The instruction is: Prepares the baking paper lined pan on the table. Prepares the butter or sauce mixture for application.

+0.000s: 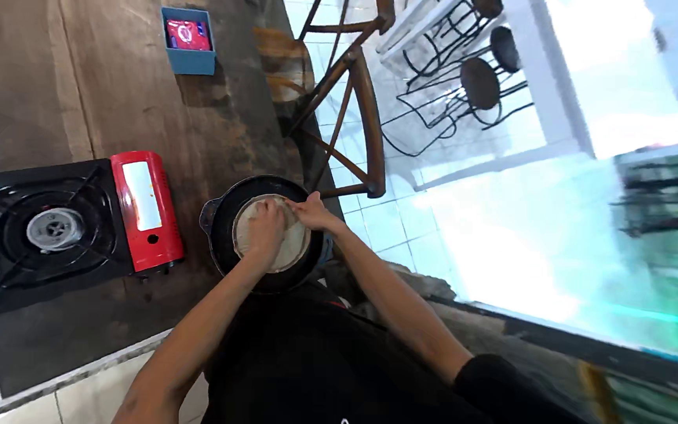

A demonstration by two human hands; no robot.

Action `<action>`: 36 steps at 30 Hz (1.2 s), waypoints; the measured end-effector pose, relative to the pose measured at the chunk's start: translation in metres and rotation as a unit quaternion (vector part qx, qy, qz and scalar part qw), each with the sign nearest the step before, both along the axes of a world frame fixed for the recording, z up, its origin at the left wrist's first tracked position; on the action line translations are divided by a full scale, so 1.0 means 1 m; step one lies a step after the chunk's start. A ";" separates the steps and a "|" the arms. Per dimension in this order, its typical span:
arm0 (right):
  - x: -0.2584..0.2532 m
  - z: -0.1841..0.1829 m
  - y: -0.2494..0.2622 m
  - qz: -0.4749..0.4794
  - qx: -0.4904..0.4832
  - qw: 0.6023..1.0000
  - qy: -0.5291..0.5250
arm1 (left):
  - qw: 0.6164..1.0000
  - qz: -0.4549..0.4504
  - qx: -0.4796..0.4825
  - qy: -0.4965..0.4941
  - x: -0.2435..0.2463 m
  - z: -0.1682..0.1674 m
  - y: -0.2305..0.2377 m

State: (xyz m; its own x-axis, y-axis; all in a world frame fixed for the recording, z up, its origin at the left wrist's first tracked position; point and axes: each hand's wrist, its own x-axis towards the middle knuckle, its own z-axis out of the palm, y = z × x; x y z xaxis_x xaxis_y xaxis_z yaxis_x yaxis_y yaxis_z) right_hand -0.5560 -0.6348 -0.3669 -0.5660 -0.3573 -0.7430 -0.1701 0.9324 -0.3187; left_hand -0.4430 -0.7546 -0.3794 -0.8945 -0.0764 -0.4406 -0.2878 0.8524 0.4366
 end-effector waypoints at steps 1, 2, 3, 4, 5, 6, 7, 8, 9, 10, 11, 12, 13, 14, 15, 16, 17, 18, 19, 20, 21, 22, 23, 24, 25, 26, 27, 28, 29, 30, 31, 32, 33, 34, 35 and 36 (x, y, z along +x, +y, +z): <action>0.003 0.000 0.005 -0.025 -0.011 0.999 -0.021 | 1.000 -0.001 -0.005 -0.007 -0.001 -0.001 0.001; 0.010 0.000 0.010 -0.062 -0.032 0.997 -0.032 | 1.000 0.001 -0.004 -0.009 0.001 -0.001 0.002; 0.018 -0.002 0.015 -0.109 -0.053 0.992 -0.031 | 1.000 0.003 -0.001 -0.005 0.002 -0.002 0.001; 0.025 -0.005 0.021 -0.155 -0.069 0.985 -0.027 | 1.000 0.004 0.002 -0.001 0.004 -0.002 0.000; 0.033 -0.007 0.026 -0.186 -0.075 0.979 -0.024 | 1.000 0.004 0.004 0.007 0.006 -0.002 -0.001; 0.041 -0.008 0.030 -0.209 -0.074 0.975 -0.027 | 1.000 0.002 0.007 0.012 0.007 -0.002 -0.002; 0.048 -0.008 0.034 -0.233 -0.075 0.969 -0.032 | 1.000 -0.002 0.011 0.014 0.009 -0.001 -0.003; 0.056 -0.008 0.037 -0.260 -0.080 0.962 -0.035 | 1.000 -0.005 0.016 0.016 0.011 0.000 -0.004; 0.063 -0.007 0.038 -0.293 -0.090 0.951 -0.037 | 1.000 -0.007 0.017 0.016 0.011 0.001 -0.004; 0.070 -0.004 0.038 -0.326 -0.098 0.939 -0.044 | 1.000 -0.010 0.016 0.013 0.010 0.000 -0.005; 0.076 -0.001 0.039 -0.354 -0.103 0.928 -0.055 | 1.000 -0.011 0.013 0.013 0.008 -0.002 -0.005; 0.082 0.001 0.040 -0.378 -0.108 0.917 -0.070 | 1.000 -0.011 0.012 0.014 0.007 -0.003 -0.005; 0.089 0.000 0.042 -0.399 -0.109 0.907 -0.082 | 1.000 -0.013 0.008 0.014 0.007 -0.003 -0.005; 0.095 -0.001 0.044 -0.420 -0.116 0.895 -0.093 | 1.000 -0.017 0.002 0.012 0.007 -0.002 -0.004; 0.101 -0.002 0.045 -0.442 -0.123 0.883 -0.101 | 1.000 -0.020 -0.003 0.009 0.009 -0.002 -0.002; 0.107 -0.001 0.045 -0.461 -0.130 0.871 -0.109 | 1.000 -0.026 -0.007 0.003 0.011 -0.001 0.001; 0.111 0.002 0.044 -0.482 -0.138 0.858 -0.117 | 1.000 -0.029 -0.005 -0.002 0.014 0.001 0.004; 0.115 0.005 0.043 -0.501 -0.144 0.844 -0.124 | 1.000 -0.029 -0.001 -0.006 0.018 0.003 0.007; 0.118 0.006 0.041 -0.521 -0.147 0.831 -0.126 | 1.000 -0.029 -0.002 -0.006 0.021 0.000 0.010; 0.121 0.005 0.042 -0.540 -0.148 0.818 -0.129 | 1.000 -0.028 0.002 0.000 0.022 -0.004 0.013; 0.123 0.004 0.042 -0.557 -0.151 0.805 -0.134 | 0.999 -0.030 0.011 0.007 0.023 -0.008 0.015; 0.125 0.002 0.044 -0.572 -0.161 0.791 -0.145 | 0.999 -0.037 0.014 0.011 0.024 -0.012 0.017; 0.127 0.000 0.047 -0.585 -0.171 0.777 -0.155 | 0.999 -0.042 0.016 0.013 0.026 -0.015 0.018; 0.127 -0.002 0.049 -0.599 -0.176 0.763 -0.166 | 0.999 -0.051 0.012 0.012 0.026 -0.017 0.019; 0.128 -0.002 0.050 -0.612 -0.179 0.751 -0.174 | 0.998 -0.058 0.008 0.009 0.026 -0.018 0.020; 0.129 -0.002 0.052 -0.618 -0.178 0.744 -0.182 | 0.998 -0.062 0.007 0.004 0.026 -0.018 0.020; 0.131 -0.001 0.052 -0.621 -0.175 0.742 -0.183 | 0.998 -0.067 0.006 0.001 0.026 -0.018 0.019; 0.133 0.002 0.051 -0.613 -0.172 0.750 -0.176 | 0.997 -0.070 0.012 0.006 0.027 -0.018 0.019; 0.137 0.006 0.047 -0.599 -0.169 0.768 -0.149 | 0.996 -0.081 0.018 0.017 0.028 -0.020 0.020; 0.140 0.012 0.044 -0.578 -0.167 0.792 -0.108 | 0.994 -0.101 0.026 0.037 0.028 -0.022 0.021; 0.142 0.016 0.043 -0.552 -0.169 0.814 -0.068 | 0.988 -0.133 0.028 0.069 0.028 -0.027 0.022; 0.142 0.016 0.044 -0.529 -0.173 0.830 -0.026 | 0.980 -0.167 0.028 0.106 0.028 -0.033 0.024; 0.141 0.015 0.047 -0.511 -0.172 0.842 0.013 | 0.970 -0.200 0.028 0.133 0.028 -0.040 0.026; 0.140 0.014 0.050 -0.502 -0.170 0.847 0.043 | 0.962 -0.228 0.024 0.149 0.026 -0.045 0.026; 0.138 0.013 0.054 -0.497 -0.166 0.849 0.060 | 0.955 -0.245 0.022 0.164 0.024 -0.051 0.026; 0.135 0.011 0.058 -0.492 -0.161 0.852 0.075 | 0.949 -0.255 0.022 0.186 0.020 -0.056 0.025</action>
State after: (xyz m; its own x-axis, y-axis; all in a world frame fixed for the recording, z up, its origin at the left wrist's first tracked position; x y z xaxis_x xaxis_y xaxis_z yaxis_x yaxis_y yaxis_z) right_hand -0.4206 -0.5768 -0.3555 -0.7894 0.1727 -0.5891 0.5821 0.5154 -0.6289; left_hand -0.4230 -0.7299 -0.4355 -0.9044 0.4189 -0.0805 0.3373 0.8178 0.4662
